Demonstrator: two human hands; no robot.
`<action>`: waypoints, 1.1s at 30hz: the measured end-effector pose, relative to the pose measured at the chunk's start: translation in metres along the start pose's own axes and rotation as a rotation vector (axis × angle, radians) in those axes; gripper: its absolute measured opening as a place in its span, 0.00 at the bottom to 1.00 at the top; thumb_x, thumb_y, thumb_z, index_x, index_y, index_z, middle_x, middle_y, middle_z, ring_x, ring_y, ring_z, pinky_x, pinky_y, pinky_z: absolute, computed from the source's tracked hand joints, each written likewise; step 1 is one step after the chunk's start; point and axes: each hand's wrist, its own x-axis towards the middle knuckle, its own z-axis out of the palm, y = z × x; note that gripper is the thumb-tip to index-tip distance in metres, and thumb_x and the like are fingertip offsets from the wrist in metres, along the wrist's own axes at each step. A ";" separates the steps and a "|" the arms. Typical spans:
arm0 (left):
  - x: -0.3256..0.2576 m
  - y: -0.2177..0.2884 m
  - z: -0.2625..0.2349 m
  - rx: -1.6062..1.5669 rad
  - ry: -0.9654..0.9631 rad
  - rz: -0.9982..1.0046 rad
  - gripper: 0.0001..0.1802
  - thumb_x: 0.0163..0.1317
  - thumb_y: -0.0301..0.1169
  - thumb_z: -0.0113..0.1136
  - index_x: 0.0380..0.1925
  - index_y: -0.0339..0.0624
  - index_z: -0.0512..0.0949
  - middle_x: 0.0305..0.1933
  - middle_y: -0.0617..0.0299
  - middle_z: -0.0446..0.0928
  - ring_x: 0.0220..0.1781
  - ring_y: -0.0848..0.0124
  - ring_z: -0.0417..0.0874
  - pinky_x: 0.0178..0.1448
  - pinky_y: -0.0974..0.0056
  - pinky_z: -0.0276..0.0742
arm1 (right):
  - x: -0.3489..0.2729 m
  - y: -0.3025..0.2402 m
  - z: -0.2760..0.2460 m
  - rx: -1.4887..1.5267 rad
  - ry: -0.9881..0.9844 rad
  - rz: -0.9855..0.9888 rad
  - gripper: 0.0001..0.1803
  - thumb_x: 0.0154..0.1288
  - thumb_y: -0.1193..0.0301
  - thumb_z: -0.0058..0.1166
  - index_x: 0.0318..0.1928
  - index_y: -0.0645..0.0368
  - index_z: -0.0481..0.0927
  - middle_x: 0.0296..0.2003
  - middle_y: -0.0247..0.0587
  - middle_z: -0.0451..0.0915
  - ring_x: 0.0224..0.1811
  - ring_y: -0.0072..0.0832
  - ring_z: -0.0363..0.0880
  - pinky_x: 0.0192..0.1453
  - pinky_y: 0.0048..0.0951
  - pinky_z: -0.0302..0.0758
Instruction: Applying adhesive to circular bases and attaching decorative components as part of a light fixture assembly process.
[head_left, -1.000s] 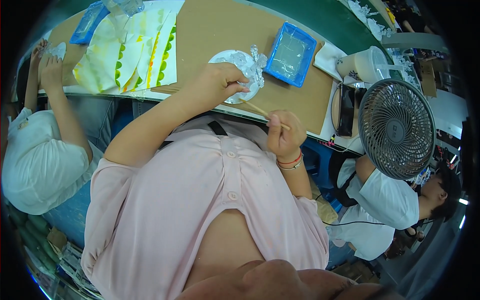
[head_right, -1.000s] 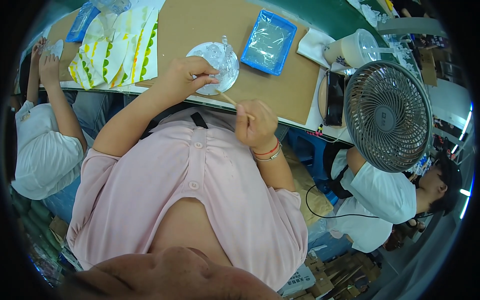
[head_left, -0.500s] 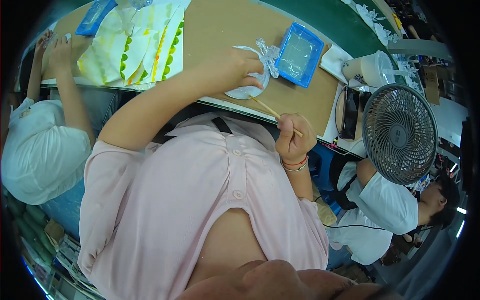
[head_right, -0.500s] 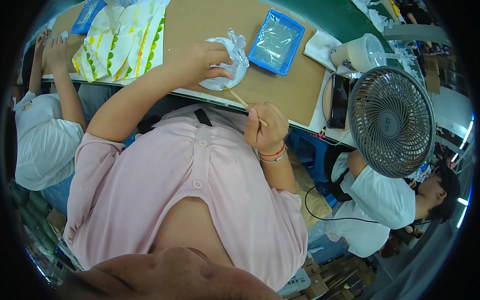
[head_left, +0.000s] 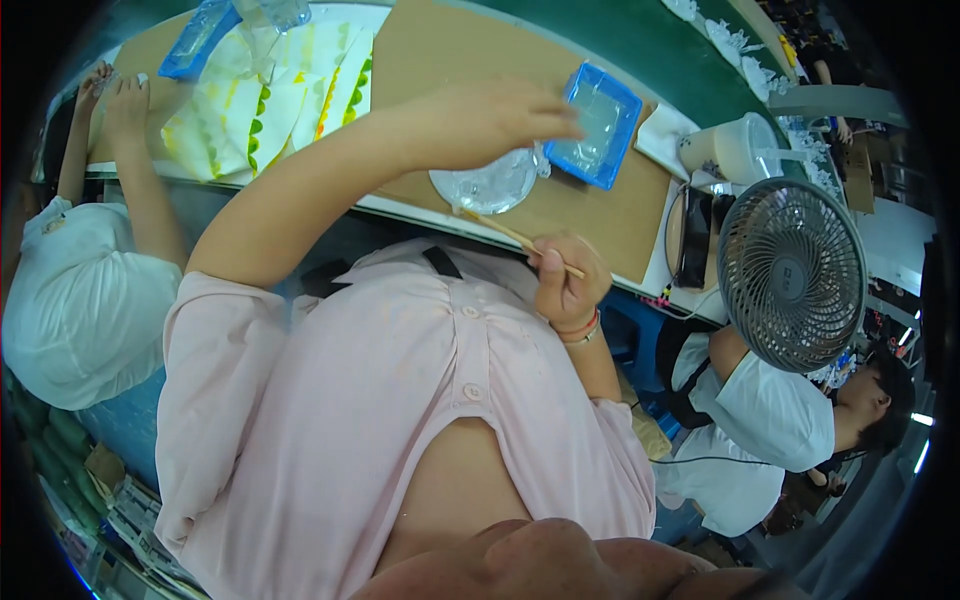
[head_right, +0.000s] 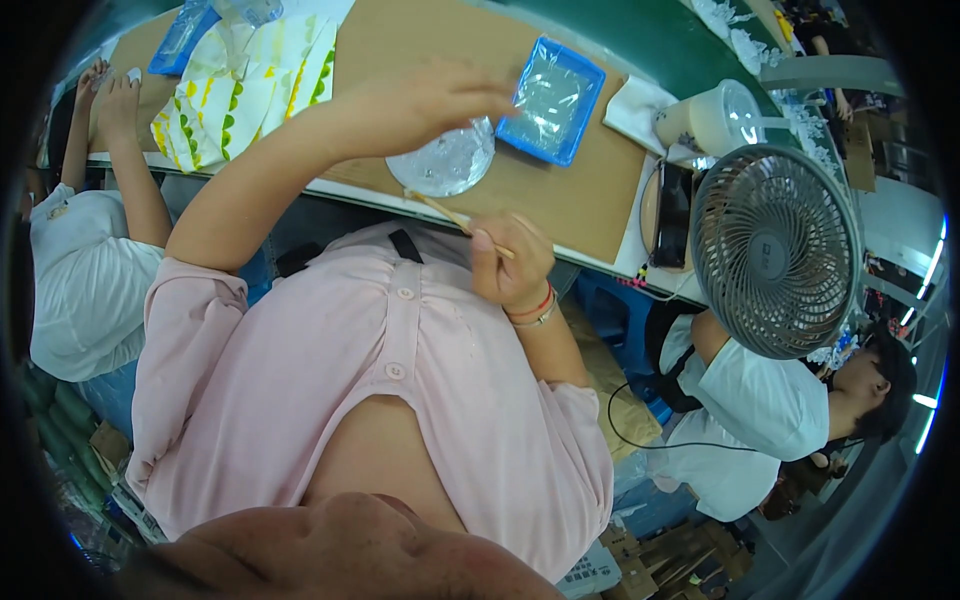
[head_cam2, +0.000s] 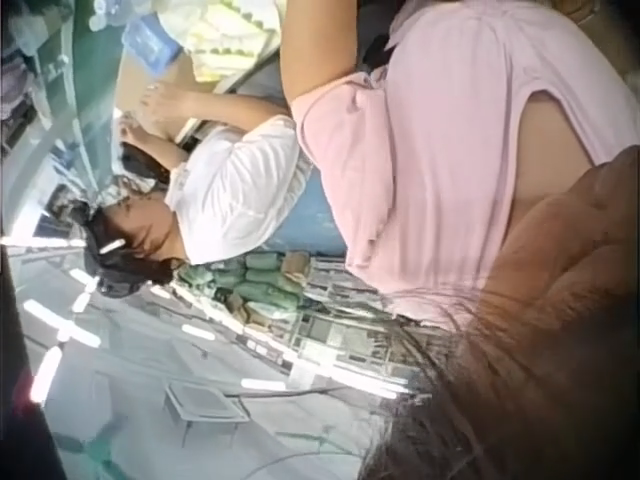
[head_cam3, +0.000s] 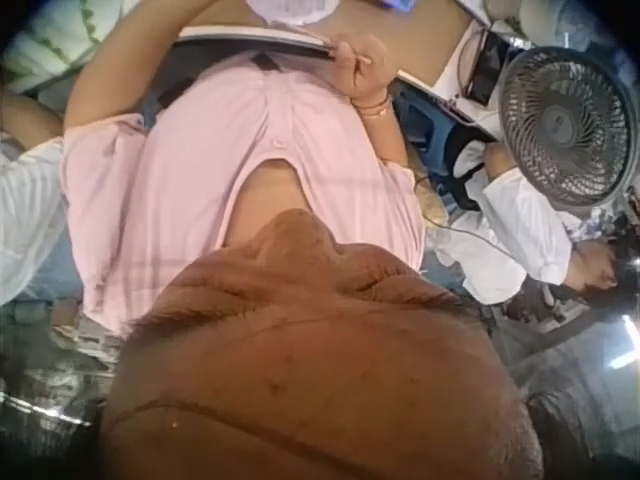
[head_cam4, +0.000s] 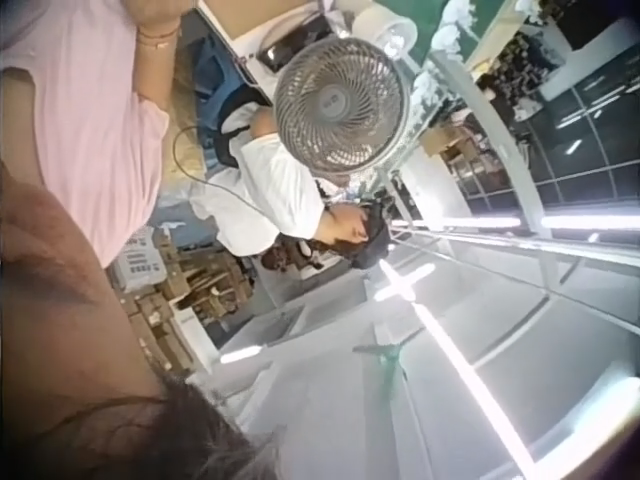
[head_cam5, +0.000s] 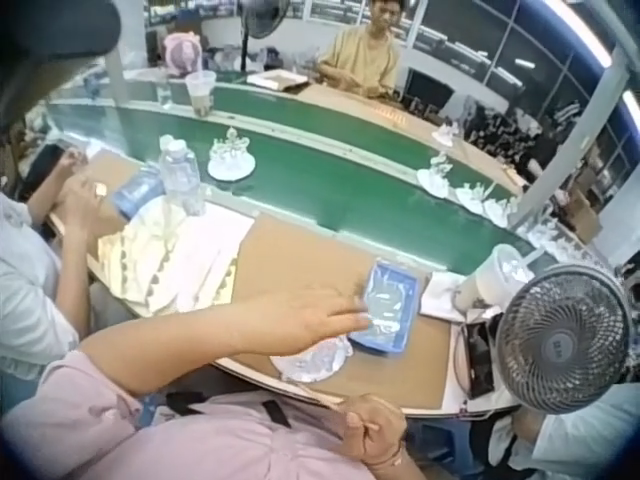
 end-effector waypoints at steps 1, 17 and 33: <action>0.007 -0.002 -0.002 0.034 -0.222 -0.008 0.18 0.54 0.25 0.58 0.47 0.47 0.78 0.47 0.60 0.79 0.51 0.57 0.78 0.54 0.58 0.75 | -0.004 0.000 -0.008 0.030 0.056 0.088 0.07 0.67 0.76 0.48 0.32 0.65 0.76 0.22 0.43 0.78 0.19 0.28 0.75 0.25 0.25 0.70; 0.029 -0.054 -0.068 0.161 -0.416 -0.248 0.05 0.50 0.23 0.59 0.27 0.41 0.82 0.32 0.56 0.82 0.36 0.58 0.83 0.36 0.57 0.77 | -0.028 0.027 -0.067 0.394 0.591 0.247 0.14 0.72 0.64 0.49 0.38 0.65 0.72 0.28 0.46 0.75 0.19 0.27 0.72 0.21 0.25 0.71; 0.145 -0.216 -0.056 0.415 0.182 -0.387 0.10 0.54 0.35 0.55 0.26 0.44 0.83 0.30 0.45 0.81 0.36 0.47 0.82 0.42 0.48 0.77 | -0.036 0.042 -0.073 0.451 0.728 0.334 0.13 0.73 0.66 0.46 0.37 0.65 0.71 0.24 0.46 0.74 0.18 0.26 0.70 0.21 0.22 0.70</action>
